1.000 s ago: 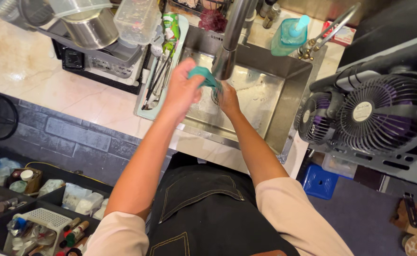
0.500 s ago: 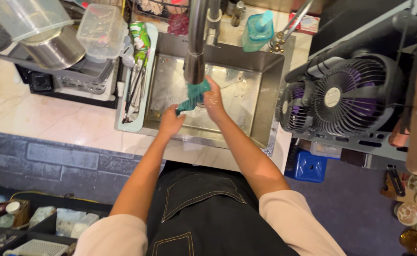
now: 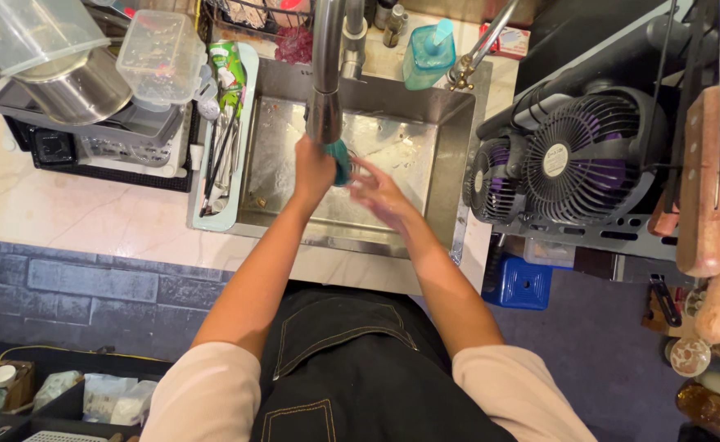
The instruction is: The person rinses a colander under a faucet, then uses a green cloth to wipe a stainless steel counter and a white countertop. The cloth is repeatedly rinsed and wrung out during the process.
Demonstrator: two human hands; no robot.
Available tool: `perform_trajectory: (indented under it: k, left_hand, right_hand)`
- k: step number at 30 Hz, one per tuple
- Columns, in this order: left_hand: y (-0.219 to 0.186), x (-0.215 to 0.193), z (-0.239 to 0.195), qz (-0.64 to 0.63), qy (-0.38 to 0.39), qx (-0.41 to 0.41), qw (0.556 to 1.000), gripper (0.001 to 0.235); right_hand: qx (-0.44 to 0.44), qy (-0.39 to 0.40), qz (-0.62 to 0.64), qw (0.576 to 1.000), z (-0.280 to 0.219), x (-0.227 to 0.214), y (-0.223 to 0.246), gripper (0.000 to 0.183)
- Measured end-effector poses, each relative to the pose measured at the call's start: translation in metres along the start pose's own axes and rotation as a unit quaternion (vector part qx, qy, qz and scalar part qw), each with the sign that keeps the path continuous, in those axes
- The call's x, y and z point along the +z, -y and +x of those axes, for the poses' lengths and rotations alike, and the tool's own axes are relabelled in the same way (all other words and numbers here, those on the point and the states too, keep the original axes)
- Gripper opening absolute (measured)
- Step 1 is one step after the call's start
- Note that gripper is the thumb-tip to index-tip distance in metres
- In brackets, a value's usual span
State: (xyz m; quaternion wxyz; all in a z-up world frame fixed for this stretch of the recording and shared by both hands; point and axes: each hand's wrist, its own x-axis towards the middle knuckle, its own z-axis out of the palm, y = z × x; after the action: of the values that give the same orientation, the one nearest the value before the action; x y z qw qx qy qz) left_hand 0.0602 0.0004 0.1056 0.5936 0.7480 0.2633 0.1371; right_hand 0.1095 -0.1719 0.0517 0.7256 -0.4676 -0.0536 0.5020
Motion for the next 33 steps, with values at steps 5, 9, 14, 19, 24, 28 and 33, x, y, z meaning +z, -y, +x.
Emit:
perform_trajectory:
  k: [5, 9, 14, 19, 24, 28, 33]
  left_hand:
    - [-0.009, 0.006, -0.017, 0.085, 0.081, 0.193, 0.974, 0.04]
    - [-0.003, 0.012, -0.04, 0.055, 0.118, 0.205, 0.97, 0.033]
    - [0.02, 0.017, -0.058, -0.155, 0.069, 0.064, 0.983, 0.031]
    - [0.054, 0.021, -0.056, -0.443, -0.009, -0.02, 0.896, 0.031]
    - [0.078, 0.013, -0.036, -0.526, -0.094, -0.15, 0.832, 0.025]
    - [0.076, -0.002, -0.015, -0.439, -0.009, -0.285, 0.852, 0.019]
    - [0.061, -0.008, 0.02, -0.362, 0.157, -0.344, 0.852, 0.014]
  right_hand:
    - [0.075, 0.096, 0.406, 0.906, 0.008, 0.018, -0.027, 0.083]
    - [0.063, -0.016, 0.488, 0.87, 0.03, 0.025, -0.032, 0.078]
    - [0.0, -0.118, 0.403, 0.908, 0.053, 0.016, -0.032, 0.059]
    - [0.015, -0.137, 0.44, 0.888, 0.068, 0.022, -0.021, 0.057]
    - [-0.085, -0.169, 0.317, 0.929, 0.069, 0.036, -0.003, 0.049]
    - [-0.205, -0.113, 0.123, 0.964, 0.07, 0.037, 0.007, 0.03]
    - [-0.29, -0.095, -0.136, 0.942, 0.06, 0.029, 0.014, 0.035]
